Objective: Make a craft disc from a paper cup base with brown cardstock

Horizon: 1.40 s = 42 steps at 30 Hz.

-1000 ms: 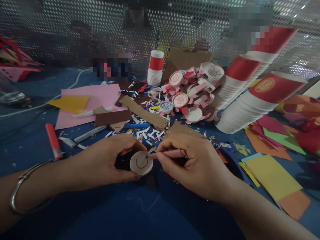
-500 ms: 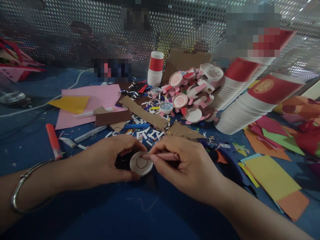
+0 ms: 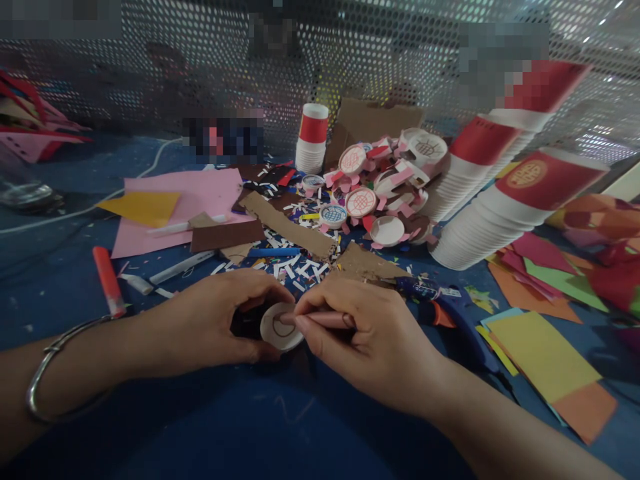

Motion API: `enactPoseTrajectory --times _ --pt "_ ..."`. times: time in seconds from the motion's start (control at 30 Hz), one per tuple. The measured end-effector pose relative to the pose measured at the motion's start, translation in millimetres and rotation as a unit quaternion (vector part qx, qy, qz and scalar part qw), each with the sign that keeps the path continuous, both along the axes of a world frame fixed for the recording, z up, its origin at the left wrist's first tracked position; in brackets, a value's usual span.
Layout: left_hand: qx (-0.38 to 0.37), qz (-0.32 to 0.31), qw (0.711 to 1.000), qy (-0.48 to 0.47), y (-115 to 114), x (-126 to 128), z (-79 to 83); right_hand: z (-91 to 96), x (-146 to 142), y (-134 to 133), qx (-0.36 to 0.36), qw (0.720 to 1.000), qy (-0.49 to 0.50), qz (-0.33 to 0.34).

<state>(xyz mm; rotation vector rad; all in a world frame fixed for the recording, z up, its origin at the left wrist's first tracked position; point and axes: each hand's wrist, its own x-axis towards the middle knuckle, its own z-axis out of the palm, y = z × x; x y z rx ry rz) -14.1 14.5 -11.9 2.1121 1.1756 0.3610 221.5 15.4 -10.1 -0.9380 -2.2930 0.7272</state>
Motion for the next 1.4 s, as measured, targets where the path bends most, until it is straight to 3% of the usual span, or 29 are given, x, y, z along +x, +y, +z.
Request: enactPoseTrajectory --times 1.03,1.4 --pt "-0.017 -0.006 1.000 0.009 0.7 -0.6 2.4 6.9 5.5 -6.8 0.029 0.999 -0.016 -0.006" --pt "-0.020 -0.007 1.000 0.001 0.8 -1.5 -0.2 0.7 4.7 -1.7 0.032 0.999 -0.009 -0.009"
